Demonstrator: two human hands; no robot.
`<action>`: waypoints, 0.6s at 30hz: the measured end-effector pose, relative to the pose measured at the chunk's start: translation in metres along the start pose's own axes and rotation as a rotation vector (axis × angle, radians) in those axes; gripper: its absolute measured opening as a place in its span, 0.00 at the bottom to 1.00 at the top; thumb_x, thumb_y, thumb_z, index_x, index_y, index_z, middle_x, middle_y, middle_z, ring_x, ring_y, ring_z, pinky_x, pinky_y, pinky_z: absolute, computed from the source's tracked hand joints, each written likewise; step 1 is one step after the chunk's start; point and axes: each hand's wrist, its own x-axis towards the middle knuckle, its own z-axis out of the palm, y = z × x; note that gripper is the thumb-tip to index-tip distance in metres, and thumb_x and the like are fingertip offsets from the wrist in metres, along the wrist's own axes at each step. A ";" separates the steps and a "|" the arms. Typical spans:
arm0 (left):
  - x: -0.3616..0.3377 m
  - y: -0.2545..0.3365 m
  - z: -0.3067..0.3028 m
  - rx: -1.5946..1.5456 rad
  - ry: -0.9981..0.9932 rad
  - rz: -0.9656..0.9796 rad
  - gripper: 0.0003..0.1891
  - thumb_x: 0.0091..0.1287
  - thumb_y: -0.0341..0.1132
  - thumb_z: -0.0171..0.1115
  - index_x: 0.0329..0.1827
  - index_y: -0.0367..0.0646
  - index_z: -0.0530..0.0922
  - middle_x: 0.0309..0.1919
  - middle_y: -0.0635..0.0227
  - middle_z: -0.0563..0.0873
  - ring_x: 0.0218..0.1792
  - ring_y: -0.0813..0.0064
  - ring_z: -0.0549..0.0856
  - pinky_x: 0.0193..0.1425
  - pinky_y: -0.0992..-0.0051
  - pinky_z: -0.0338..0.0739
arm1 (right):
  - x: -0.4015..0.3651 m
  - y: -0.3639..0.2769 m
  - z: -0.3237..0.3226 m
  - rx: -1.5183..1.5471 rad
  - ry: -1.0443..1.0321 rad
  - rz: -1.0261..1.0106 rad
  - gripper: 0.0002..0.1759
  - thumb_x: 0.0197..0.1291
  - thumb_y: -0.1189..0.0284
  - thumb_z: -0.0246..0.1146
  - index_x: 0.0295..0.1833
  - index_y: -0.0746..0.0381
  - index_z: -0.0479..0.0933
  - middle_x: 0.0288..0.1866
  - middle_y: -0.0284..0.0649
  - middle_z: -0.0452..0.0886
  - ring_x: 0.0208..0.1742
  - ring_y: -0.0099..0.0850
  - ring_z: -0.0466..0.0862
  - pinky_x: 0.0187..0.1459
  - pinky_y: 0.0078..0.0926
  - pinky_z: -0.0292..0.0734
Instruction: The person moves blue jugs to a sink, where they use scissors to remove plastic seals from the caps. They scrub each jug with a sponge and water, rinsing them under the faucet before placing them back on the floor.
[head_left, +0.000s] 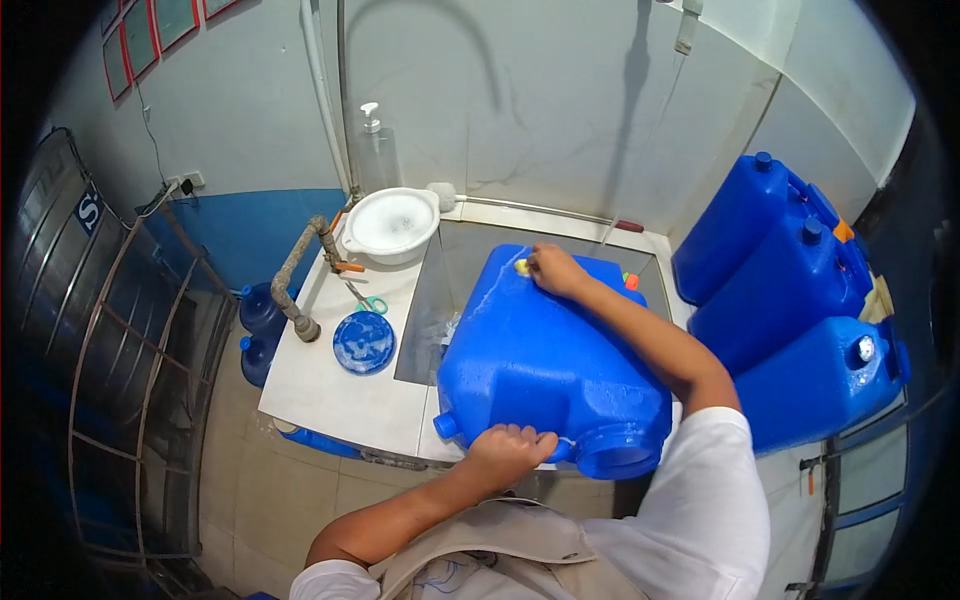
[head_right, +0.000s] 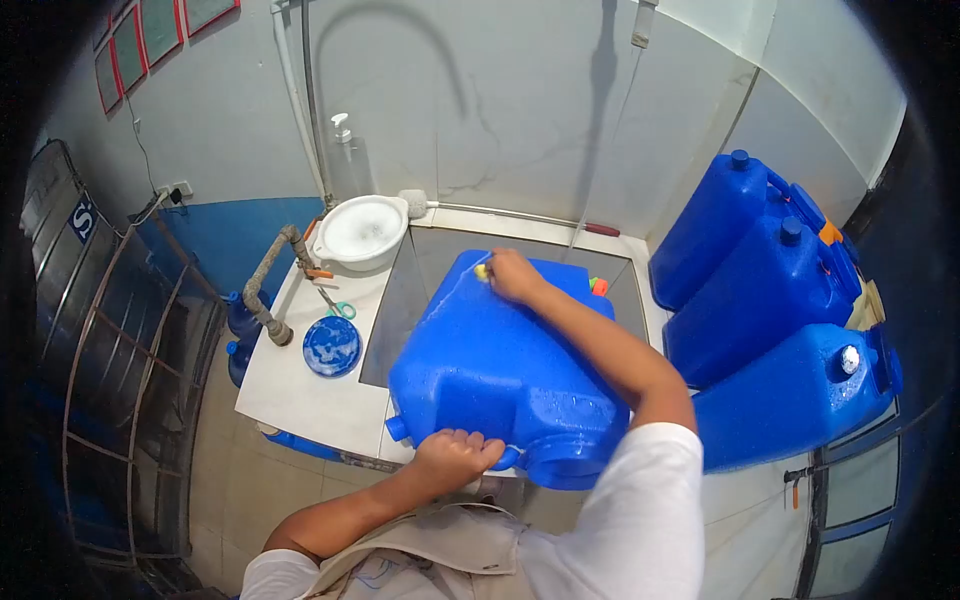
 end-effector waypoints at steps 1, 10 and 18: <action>0.000 -0.001 0.001 -0.003 -0.001 0.000 0.06 0.53 0.36 0.57 0.23 0.52 0.68 0.13 0.74 0.73 0.14 0.77 0.79 0.17 0.76 0.73 | 0.002 -0.001 -0.006 0.001 -0.002 0.002 0.09 0.47 0.77 0.55 0.30 0.67 0.81 0.37 0.55 0.79 0.40 0.53 0.79 0.45 0.46 0.75; 0.001 -0.002 0.002 -0.049 0.008 -0.003 0.06 0.51 0.35 0.58 0.22 0.52 0.68 0.13 0.73 0.73 0.14 0.76 0.78 0.17 0.76 0.72 | 0.009 0.007 -0.002 0.015 -0.008 0.057 0.08 0.47 0.76 0.57 0.30 0.66 0.81 0.34 0.55 0.80 0.39 0.51 0.80 0.43 0.45 0.75; -0.003 0.001 0.004 -0.062 -0.024 -0.007 0.05 0.52 0.34 0.57 0.23 0.51 0.69 0.13 0.72 0.75 0.14 0.75 0.79 0.17 0.75 0.74 | -0.009 -0.026 -0.015 0.159 -0.097 0.090 0.11 0.49 0.73 0.56 0.36 0.66 0.80 0.38 0.53 0.78 0.42 0.51 0.78 0.45 0.46 0.73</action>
